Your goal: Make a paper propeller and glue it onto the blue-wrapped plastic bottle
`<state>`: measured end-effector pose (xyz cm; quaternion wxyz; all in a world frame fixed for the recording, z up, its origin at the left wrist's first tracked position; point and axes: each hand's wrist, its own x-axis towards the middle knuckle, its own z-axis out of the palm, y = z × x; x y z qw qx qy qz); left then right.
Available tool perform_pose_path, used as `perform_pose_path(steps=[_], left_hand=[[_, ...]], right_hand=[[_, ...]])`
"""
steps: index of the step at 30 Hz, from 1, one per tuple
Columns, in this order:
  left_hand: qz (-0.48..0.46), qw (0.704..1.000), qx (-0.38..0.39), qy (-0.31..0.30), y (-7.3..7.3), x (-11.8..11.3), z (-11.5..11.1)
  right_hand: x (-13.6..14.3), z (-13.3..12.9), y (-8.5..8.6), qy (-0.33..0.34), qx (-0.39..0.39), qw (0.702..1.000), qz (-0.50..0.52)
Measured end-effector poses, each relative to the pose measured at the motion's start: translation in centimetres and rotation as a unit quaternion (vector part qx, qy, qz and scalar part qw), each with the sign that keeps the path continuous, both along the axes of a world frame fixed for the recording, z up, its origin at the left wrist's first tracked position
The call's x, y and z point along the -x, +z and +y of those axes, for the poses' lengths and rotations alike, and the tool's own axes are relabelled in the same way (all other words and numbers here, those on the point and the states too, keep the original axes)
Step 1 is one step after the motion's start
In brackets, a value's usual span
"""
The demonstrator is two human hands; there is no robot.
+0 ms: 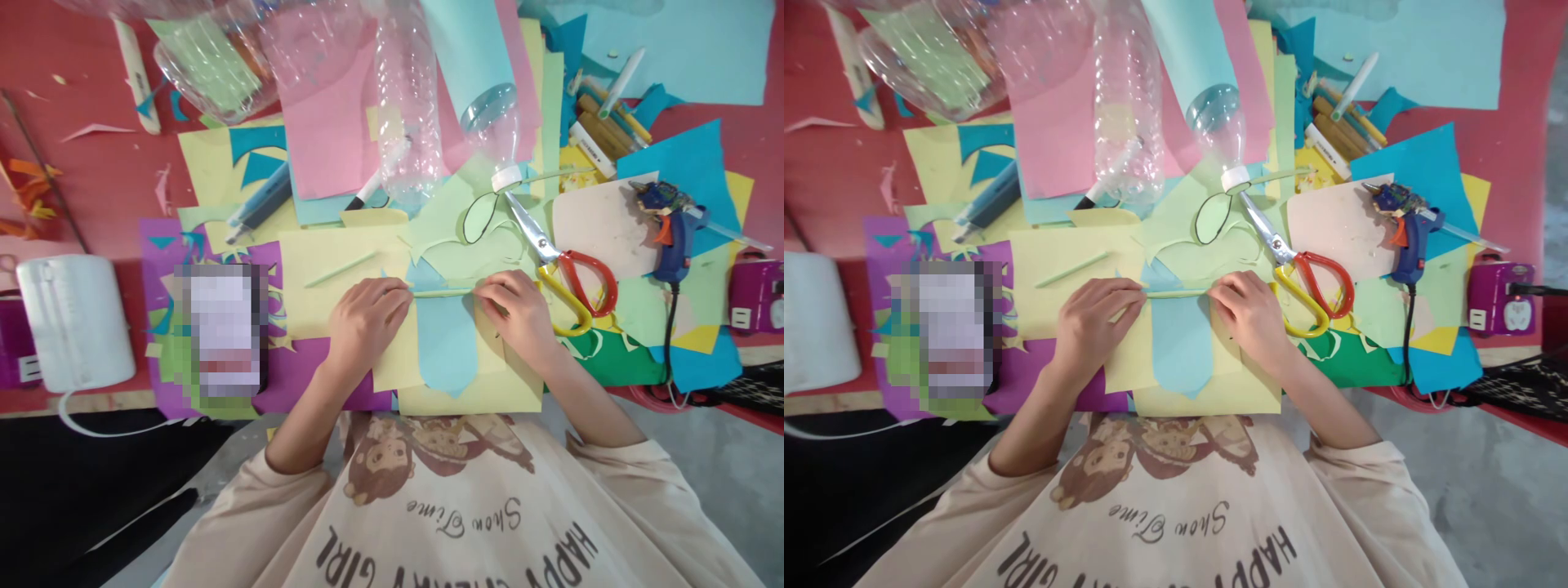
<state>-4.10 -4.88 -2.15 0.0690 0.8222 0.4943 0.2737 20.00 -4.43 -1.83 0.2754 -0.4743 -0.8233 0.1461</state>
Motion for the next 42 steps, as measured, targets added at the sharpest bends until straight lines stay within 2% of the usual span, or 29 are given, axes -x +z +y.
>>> perform_pose_path(steps=[14, 22, 42], left_hand=[[-0.011, 0.999, 0.043, 0.008, -0.18, 0.11, 0.09], [-0.013, 0.999, 0.034, 0.005, -0.1, 0.02, 0.17], [-0.016, 0.998, 0.053, 0.015, -0.22, -0.02, 0.26]], right_hand=[[-0.03, 0.08, 0.01, -0.012, 0.049, 0.999, 0.02], [0.06, 0.24, 0.14, -0.004, 0.031, 0.999, 0.02], [0.08, 0.15, -0.3, -0.026, 0.043, 0.999, 0.014]])
